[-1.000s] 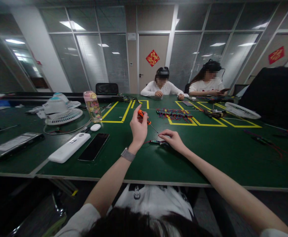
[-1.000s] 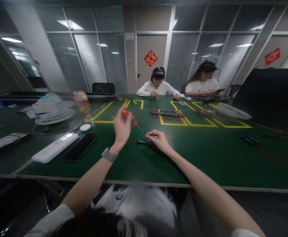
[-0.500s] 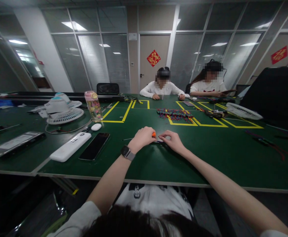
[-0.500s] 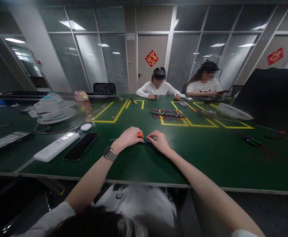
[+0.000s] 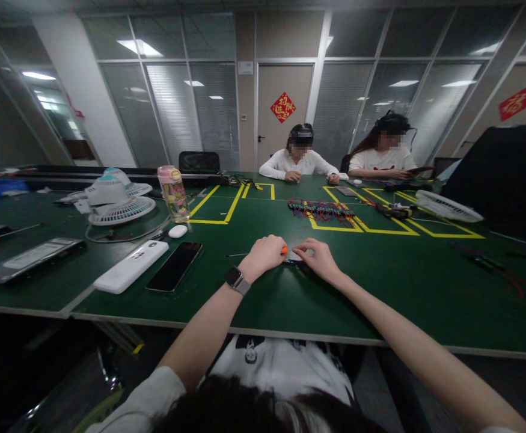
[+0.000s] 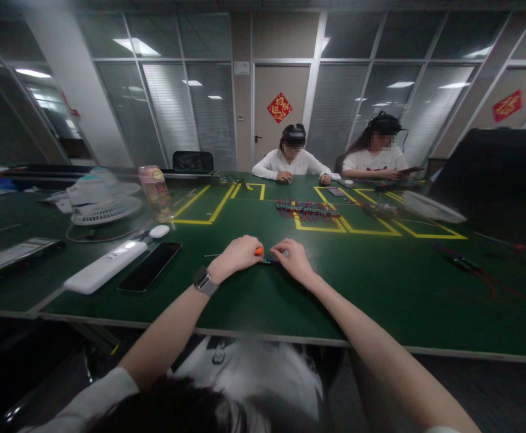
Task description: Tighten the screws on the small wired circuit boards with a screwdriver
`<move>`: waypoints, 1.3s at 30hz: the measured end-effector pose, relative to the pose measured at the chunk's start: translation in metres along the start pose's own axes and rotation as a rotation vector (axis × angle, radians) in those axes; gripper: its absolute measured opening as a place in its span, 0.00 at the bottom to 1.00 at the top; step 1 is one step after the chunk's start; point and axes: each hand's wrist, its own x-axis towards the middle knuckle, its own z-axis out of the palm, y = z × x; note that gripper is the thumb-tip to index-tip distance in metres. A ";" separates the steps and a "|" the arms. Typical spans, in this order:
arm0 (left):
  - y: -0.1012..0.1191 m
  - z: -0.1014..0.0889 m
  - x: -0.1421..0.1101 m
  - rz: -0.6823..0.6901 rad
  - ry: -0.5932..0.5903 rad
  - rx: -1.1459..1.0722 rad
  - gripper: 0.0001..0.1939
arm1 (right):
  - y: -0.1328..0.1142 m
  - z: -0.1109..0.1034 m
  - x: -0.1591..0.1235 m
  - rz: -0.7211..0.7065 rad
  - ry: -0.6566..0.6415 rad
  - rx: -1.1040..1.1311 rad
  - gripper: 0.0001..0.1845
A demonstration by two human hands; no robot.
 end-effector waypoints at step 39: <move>0.003 0.002 -0.002 0.011 -0.001 0.058 0.10 | -0.002 -0.001 -0.001 -0.031 0.042 0.023 0.07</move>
